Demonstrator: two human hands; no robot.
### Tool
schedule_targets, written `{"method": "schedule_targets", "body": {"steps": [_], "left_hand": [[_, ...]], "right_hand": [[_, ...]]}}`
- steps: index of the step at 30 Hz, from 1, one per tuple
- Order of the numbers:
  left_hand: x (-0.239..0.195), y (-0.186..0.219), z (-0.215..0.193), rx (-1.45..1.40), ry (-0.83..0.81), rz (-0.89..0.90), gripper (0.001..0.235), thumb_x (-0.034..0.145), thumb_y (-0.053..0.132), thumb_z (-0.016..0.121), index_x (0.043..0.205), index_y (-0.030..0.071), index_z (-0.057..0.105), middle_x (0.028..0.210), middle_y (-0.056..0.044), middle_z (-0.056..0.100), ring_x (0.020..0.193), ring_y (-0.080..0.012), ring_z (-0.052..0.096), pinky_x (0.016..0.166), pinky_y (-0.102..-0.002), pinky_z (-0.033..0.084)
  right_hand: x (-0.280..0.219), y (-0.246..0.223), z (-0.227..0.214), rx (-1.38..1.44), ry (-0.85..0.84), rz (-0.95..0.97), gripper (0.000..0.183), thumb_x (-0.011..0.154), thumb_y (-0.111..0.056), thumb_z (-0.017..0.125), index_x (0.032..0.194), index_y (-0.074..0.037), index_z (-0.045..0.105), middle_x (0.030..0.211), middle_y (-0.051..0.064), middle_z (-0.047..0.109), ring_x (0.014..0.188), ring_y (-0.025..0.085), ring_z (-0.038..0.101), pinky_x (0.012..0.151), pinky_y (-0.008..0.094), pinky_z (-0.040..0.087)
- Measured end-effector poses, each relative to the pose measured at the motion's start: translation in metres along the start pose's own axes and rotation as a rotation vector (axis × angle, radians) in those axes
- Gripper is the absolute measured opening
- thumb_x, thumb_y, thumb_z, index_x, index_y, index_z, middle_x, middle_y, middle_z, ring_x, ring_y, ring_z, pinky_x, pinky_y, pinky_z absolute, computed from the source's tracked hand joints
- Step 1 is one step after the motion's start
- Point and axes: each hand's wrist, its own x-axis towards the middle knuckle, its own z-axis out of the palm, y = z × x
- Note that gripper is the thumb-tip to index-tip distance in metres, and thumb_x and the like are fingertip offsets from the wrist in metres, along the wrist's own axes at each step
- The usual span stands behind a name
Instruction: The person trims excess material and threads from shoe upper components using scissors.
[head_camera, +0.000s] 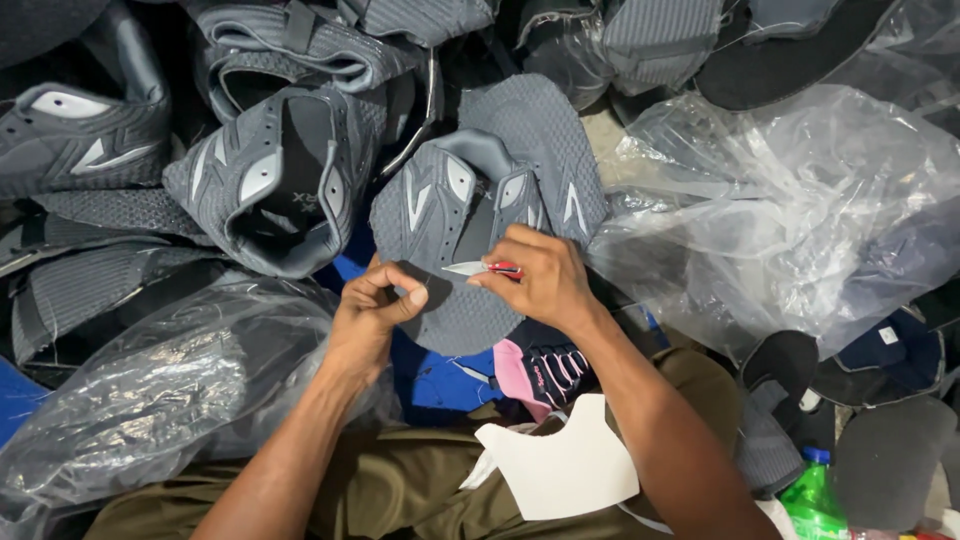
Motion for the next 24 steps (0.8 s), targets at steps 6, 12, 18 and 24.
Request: {"method": "schedule_targets", "body": {"steps": [6, 12, 18, 24], "left_hand": [[-0.002, 0.009, 0.002, -0.134, 0.022, -0.06, 0.01, 0.089, 0.006, 0.076, 0.086, 0.008, 0.067, 0.087, 0.004, 0.063, 0.085, -0.008, 0.054, 0.082, -0.024, 0.04], [0.0, 0.003, 0.001, -0.067, 0.038, -0.032, 0.01, 0.091, 0.008, 0.074, 0.086, 0.009, 0.066, 0.083, 0.005, 0.061, 0.079, -0.0048, 0.05, 0.076, -0.022, 0.037], [-0.008, -0.001, 0.016, 0.199, -0.128, 0.042, 0.013, 0.085, 0.008, 0.079, 0.081, 0.007, 0.066, 0.085, 0.003, 0.058, 0.083, -0.0078, 0.051, 0.075, -0.024, 0.038], [-0.006, -0.004, 0.016, 0.445, -0.291, 0.094, 0.016, 0.087, 0.005, 0.08, 0.082, 0.003, 0.065, 0.083, 0.0, 0.057, 0.089, -0.0131, 0.05, 0.082, -0.026, 0.039]], "right_hand": [[0.0, 0.019, 0.003, 0.239, 0.088, 0.124, 0.028, 0.079, -0.013, 0.09, 0.096, -0.002, 0.071, 0.088, 0.007, 0.065, 0.076, 0.015, 0.067, 0.066, 0.029, 0.053], [-0.001, 0.019, 0.011, 0.657, 0.092, 0.286, 0.048, 0.082, -0.003, 0.082, 0.125, 0.002, 0.062, 0.109, 0.006, 0.066, 0.085, 0.007, 0.062, 0.069, 0.021, 0.051], [-0.006, 0.024, 0.028, 0.721, 0.158, 0.386, 0.037, 0.088, 0.001, 0.078, 0.119, 0.001, 0.057, 0.104, 0.007, 0.07, 0.085, 0.006, 0.06, 0.074, 0.022, 0.048], [-0.003, 0.041, 0.033, 0.669, 0.197, 0.428, 0.037, 0.08, -0.001, 0.087, 0.101, -0.004, 0.055, 0.084, 0.001, 0.068, 0.074, 0.002, 0.059, 0.068, 0.019, 0.05]]}}
